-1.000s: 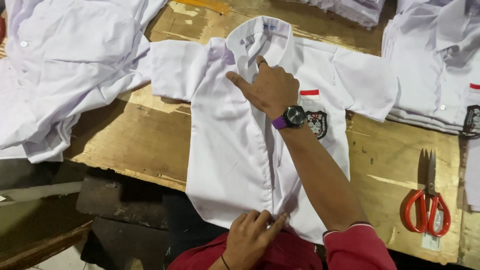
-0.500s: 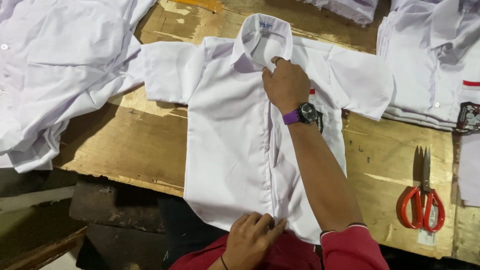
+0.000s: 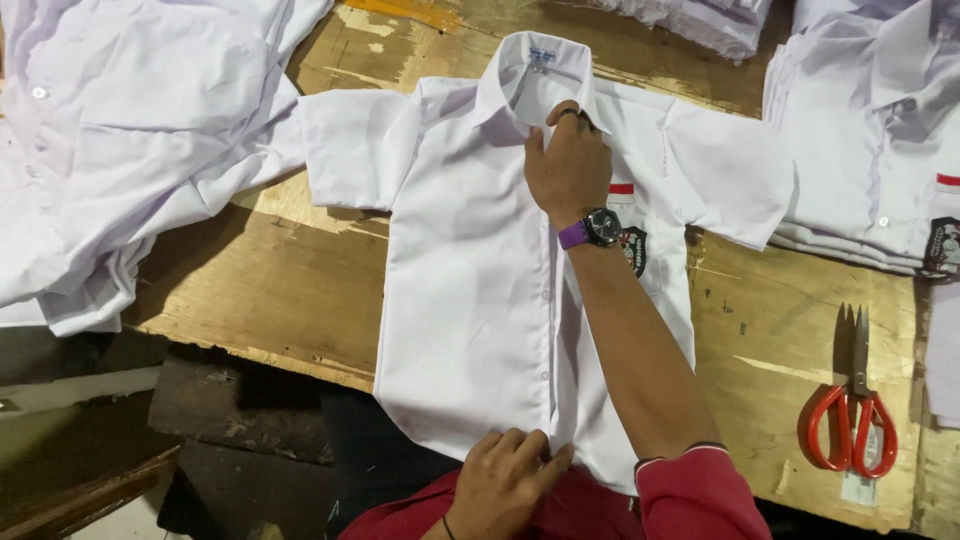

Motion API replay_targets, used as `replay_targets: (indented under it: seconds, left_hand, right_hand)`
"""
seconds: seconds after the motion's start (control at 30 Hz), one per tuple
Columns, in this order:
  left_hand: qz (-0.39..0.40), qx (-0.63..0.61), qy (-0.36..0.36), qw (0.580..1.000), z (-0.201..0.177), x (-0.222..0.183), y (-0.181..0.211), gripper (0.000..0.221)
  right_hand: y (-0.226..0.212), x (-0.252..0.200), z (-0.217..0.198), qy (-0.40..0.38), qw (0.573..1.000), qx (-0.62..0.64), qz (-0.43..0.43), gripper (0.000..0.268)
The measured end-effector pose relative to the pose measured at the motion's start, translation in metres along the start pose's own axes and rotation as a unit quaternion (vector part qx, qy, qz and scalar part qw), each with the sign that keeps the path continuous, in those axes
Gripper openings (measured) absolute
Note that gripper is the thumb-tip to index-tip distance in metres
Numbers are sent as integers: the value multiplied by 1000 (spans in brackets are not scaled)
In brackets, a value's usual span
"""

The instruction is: Folding a white collared shirt and trimming loose threads using scissors on a wooden workbench.

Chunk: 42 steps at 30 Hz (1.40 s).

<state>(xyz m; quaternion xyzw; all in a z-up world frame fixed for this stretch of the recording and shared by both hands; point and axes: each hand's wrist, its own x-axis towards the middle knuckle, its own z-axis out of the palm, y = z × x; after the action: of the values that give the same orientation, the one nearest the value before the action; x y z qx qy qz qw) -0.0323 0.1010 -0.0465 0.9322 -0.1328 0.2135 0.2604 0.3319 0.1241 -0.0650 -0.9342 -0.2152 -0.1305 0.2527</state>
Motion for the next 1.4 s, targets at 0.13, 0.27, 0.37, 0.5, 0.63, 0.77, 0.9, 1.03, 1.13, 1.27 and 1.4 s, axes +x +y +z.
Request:
replay_targets:
  seconds: [0.13,0.27,0.37,0.5,0.63,0.77,0.9,1.03,1.13,1.27,1.4]
  left_hand:
    - [5,9,-6,1000,2,-2,2,19]
    - [3,-10,-20,1000,2,-3,2,22]
    - [6,-18,-36,999,3,-6,2,20]
    - [14,-16,-27,999,5,-7,6,14]
    - [-11,-17,-52,998,-3,1,9,18]
    - [-129,-23,-90,987,-15,14,16,46]
    - [-282,-70,-130,948,-5,16,16,60]
    - [-346,-126,-183,912,-9,25,9,50]
    - [-373,-158,-178,897,-18,28,7,39]
    - [-417,-232,-175,861,-20,25,8,43]
    - [-424,-200,-187,863,-18,22,10,41]
  right_hand:
    - [-9,-2,-10,-27,999,23,24,31]
    - [-9,3,-9,3,998,55,14,3]
    - [-6,4,-7,-1,998,64,19,16]
    - [-1,6,2,12,999,29,-9,29]
    - [-1,6,-6,-34,999,16,0,32]
    - [-2,0,-25,-58,995,81,-10,30]
    - [-11,-8,-57,-105,989,100,17,44]
    - [3,-12,-56,-96,990,105,-13,35]
    - [11,-14,-50,-56,994,89,-33,34]
    - [11,-13,-39,-97,992,77,2,24]
    - [16,-10,-21,-12,995,84,-43,19]
